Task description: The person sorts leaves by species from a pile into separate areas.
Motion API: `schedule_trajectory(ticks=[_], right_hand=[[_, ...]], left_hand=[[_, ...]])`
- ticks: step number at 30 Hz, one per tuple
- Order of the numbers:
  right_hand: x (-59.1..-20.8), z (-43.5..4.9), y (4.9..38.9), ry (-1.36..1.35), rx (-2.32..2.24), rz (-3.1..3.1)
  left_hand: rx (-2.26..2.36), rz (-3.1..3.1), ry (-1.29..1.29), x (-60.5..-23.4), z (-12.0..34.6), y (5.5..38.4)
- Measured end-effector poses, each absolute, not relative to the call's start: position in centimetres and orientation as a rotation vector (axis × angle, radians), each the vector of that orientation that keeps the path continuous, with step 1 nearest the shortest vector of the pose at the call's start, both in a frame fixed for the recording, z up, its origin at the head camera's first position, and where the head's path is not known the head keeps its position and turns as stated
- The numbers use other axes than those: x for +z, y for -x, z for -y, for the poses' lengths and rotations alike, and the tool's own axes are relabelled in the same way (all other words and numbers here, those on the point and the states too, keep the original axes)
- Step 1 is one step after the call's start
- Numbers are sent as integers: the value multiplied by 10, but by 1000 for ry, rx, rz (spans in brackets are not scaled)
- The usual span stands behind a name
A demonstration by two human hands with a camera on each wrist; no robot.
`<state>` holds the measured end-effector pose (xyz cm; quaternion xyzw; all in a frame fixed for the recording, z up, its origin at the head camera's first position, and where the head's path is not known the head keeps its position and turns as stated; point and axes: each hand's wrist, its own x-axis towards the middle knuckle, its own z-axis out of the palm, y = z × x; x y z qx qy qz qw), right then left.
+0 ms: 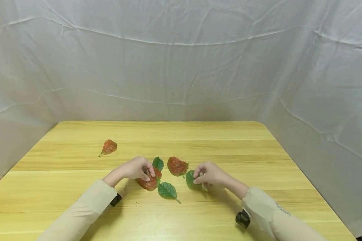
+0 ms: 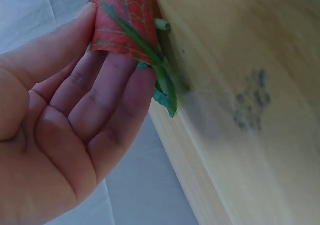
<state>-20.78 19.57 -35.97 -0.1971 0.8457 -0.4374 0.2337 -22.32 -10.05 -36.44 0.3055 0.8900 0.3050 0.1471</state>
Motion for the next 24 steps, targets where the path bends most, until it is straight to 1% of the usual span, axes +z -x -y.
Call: schedule_trajectory(ticks=[7, 16, 24], right_hand=[[-354, -204, 215, 520, -1256, -2335], [-354, -212, 228, 453, -1340, -2337], [-360, -213, 241, 361, -1422, -2344]], left_hand=[[910, -2527, -787, -364, 102, 224], [1000, -2438, -500, -366, 104, 224], [1069, -2350, -422, -366, 108, 226]])
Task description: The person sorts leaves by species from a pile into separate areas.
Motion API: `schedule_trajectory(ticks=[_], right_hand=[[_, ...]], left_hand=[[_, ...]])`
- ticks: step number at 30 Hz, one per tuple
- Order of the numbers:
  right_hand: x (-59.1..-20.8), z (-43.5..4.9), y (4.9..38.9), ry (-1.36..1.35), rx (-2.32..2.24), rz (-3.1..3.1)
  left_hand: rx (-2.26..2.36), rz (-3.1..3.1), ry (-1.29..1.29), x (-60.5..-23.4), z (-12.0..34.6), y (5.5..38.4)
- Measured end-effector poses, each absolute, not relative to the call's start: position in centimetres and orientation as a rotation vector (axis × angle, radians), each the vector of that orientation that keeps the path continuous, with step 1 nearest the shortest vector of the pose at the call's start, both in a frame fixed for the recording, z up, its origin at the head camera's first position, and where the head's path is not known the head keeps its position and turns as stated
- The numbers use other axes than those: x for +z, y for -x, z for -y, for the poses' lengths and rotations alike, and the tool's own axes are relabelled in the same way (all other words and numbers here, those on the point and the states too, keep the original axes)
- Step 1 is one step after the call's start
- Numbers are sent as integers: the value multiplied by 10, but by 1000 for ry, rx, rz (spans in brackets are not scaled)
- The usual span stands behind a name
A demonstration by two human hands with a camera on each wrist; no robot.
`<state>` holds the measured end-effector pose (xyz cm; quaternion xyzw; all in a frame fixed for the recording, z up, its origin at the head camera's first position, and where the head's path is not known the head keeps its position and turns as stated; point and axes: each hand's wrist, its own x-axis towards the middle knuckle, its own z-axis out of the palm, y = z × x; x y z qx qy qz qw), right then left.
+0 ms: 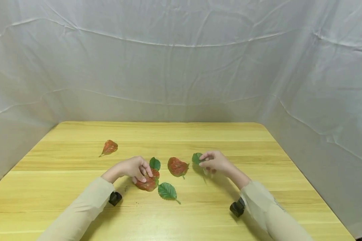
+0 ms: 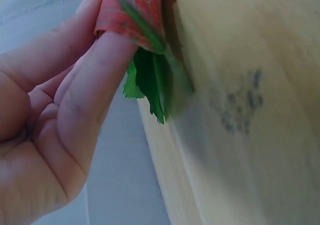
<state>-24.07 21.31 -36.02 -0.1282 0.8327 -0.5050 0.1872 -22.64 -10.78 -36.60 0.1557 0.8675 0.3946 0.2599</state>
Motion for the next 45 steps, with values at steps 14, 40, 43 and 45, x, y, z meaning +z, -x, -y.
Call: schedule_trajectory(ticks=[14, 40, 43, 45], right_hand=[[-369, -199, 274, 216, -1594, -2300], [-390, -191, 317, 3, -1564, -2376], [-391, -190, 318, -6, -1572, -2373], [-392, -190, 318, -7, -1582, -2369]], left_hand=[[1093, -2299, -361, -368, 110, 228], [1119, -2278, -303, -369, 110, 230], [1110, -2285, -307, -369, 111, 230], [1110, -2286, -306, -369, 111, 231]])
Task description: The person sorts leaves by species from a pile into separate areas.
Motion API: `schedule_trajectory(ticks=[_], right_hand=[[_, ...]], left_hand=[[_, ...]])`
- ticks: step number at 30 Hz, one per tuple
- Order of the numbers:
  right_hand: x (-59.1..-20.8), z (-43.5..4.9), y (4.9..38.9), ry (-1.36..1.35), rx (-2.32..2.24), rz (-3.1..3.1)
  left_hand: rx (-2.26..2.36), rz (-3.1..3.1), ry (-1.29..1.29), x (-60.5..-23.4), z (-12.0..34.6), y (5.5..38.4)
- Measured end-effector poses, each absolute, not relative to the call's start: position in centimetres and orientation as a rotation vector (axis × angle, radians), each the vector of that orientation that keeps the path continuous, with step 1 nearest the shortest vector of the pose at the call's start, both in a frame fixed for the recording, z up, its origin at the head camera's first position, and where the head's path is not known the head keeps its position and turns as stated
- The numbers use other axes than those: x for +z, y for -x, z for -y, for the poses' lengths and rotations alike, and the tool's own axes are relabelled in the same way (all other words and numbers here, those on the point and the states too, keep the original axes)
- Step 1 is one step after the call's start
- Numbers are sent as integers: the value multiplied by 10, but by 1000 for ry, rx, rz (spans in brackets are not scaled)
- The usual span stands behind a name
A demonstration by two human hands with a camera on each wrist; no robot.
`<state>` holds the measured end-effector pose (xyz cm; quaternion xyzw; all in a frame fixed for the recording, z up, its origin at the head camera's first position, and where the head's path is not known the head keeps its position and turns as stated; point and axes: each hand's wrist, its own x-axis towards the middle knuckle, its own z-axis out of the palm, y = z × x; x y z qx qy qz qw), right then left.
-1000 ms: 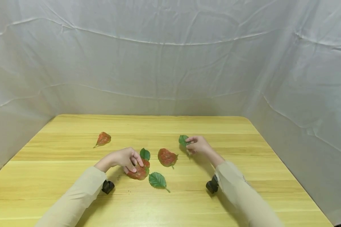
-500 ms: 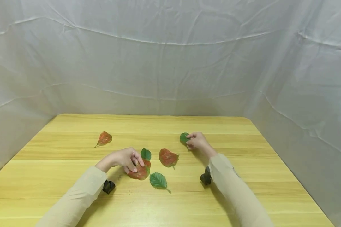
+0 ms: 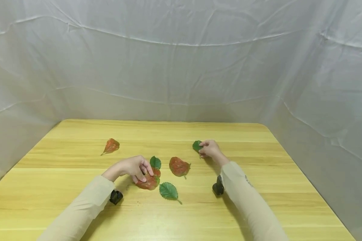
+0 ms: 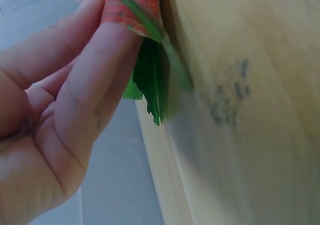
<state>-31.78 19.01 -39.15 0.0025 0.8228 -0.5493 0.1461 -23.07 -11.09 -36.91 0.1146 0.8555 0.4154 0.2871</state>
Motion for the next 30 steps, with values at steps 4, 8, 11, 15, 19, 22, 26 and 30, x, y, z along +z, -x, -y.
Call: schedule_trajectory(ticks=[4, 8, 11, 15, 19, 22, 26, 30], right_hand=[[-391, -190, 317, -18, -1610, -2362], [-390, -191, 316, -31, -1599, -2396], [-390, -192, 314, -45, -1557, -2448], [-387, -193, 308, -33, -1513, -2502], [-383, -194, 302, -4, -1483, -2543], [-380, -195, 296, 30, -1441, -2594], [-376, -194, 286, 94, -1430, -2638], [-373, -192, 277, 157, -1460, -2637]], left_hand=[[1112, -2284, -304, -368, 111, 231], [1114, -2286, -312, -368, 111, 231], [1120, -2281, -318, -368, 111, 231], [1129, -2273, -327, -367, 112, 230], [1123, -2266, -341, -366, 112, 229], [1124, -2257, -353, -366, 112, 229], [1133, -2249, -362, -366, 113, 228], [1132, -2251, -371, -366, 114, 228]])
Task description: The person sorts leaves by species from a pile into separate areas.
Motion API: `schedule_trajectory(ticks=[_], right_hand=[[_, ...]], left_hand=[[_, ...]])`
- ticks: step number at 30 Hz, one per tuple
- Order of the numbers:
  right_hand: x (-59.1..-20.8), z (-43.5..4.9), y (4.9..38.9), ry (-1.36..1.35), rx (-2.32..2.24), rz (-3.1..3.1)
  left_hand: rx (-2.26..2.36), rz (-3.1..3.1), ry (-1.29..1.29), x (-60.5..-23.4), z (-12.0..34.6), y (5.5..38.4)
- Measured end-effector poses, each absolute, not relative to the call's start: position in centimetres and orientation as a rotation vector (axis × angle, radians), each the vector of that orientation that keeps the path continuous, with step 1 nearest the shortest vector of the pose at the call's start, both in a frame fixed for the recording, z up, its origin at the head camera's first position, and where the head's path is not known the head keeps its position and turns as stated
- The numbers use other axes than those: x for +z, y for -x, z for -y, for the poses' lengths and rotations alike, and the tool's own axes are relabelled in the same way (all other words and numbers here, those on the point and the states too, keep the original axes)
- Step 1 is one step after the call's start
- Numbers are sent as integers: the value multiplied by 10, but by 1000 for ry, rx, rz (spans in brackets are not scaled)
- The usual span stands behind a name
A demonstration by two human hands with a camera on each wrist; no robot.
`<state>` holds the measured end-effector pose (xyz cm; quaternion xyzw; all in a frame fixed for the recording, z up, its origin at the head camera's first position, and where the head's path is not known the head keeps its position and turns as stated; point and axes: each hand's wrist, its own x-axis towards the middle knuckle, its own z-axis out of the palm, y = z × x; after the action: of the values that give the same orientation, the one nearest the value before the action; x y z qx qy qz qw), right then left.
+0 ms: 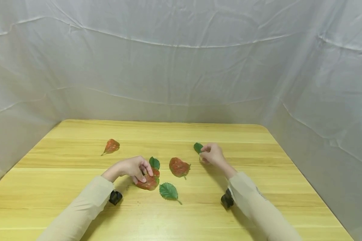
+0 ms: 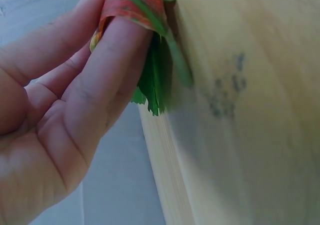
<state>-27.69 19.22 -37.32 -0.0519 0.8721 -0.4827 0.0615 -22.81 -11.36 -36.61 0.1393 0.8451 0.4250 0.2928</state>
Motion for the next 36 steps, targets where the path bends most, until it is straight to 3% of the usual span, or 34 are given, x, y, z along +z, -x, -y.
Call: schedule_trajectory(ticks=[23, 36], right_hand=[[-360, -173, 226, 535, -1479, -2468], [-373, -158, 211, 701, -1399, -2345]], left_hand=[[1127, -2249, -404, -367, 114, 227], [1126, -2239, -434, -367, 115, 229]])
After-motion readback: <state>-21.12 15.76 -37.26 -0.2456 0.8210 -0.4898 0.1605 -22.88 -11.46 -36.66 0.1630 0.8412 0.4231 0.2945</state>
